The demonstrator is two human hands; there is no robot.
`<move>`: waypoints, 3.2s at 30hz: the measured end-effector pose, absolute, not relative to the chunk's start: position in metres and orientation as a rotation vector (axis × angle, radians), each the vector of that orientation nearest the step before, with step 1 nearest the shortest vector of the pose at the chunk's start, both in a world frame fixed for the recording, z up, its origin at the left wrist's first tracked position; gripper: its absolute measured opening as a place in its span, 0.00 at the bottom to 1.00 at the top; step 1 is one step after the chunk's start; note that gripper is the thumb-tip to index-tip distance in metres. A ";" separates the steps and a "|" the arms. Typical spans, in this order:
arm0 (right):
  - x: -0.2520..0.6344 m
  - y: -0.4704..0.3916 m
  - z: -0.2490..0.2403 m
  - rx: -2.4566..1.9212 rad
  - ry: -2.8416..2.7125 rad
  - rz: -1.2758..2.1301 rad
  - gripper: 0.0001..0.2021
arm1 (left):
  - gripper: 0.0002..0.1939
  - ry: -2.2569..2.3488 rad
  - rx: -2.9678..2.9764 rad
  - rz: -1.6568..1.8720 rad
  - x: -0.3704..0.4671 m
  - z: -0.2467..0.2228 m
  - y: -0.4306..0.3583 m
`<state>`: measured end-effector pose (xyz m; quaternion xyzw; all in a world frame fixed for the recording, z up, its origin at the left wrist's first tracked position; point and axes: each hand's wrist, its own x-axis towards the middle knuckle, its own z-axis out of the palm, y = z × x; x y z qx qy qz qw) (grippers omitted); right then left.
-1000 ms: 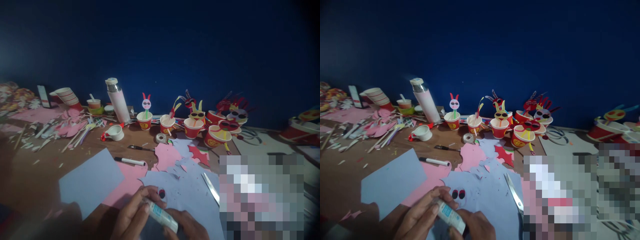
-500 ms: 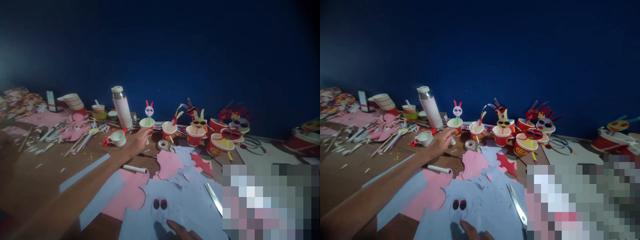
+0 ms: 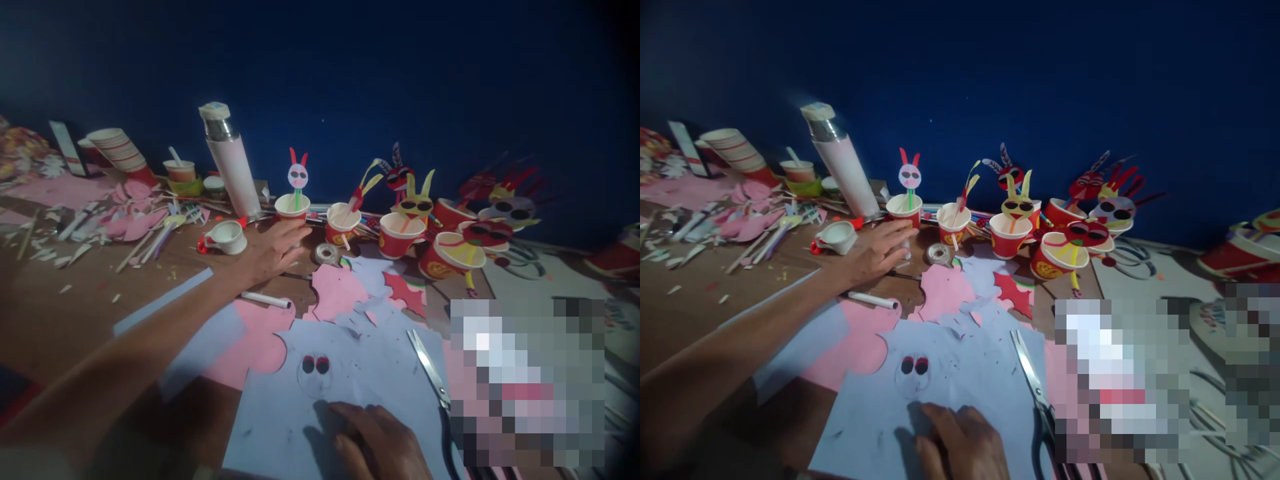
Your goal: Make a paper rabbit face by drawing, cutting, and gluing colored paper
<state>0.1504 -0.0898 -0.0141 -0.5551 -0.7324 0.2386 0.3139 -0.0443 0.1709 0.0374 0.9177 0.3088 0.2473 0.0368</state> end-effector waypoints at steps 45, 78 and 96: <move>0.207 0.000 0.022 -1.960 -1.875 0.497 0.10 | 0.13 0.880 2.467 0.644 -0.087 0.019 -0.017; 0.205 -0.028 0.027 -1.855 -1.459 0.829 0.08 | 0.09 1.077 2.778 0.372 -0.036 0.003 0.054; 0.216 -0.026 0.008 -1.998 -1.699 0.507 0.11 | 0.07 0.718 2.391 0.717 -0.080 0.039 0.020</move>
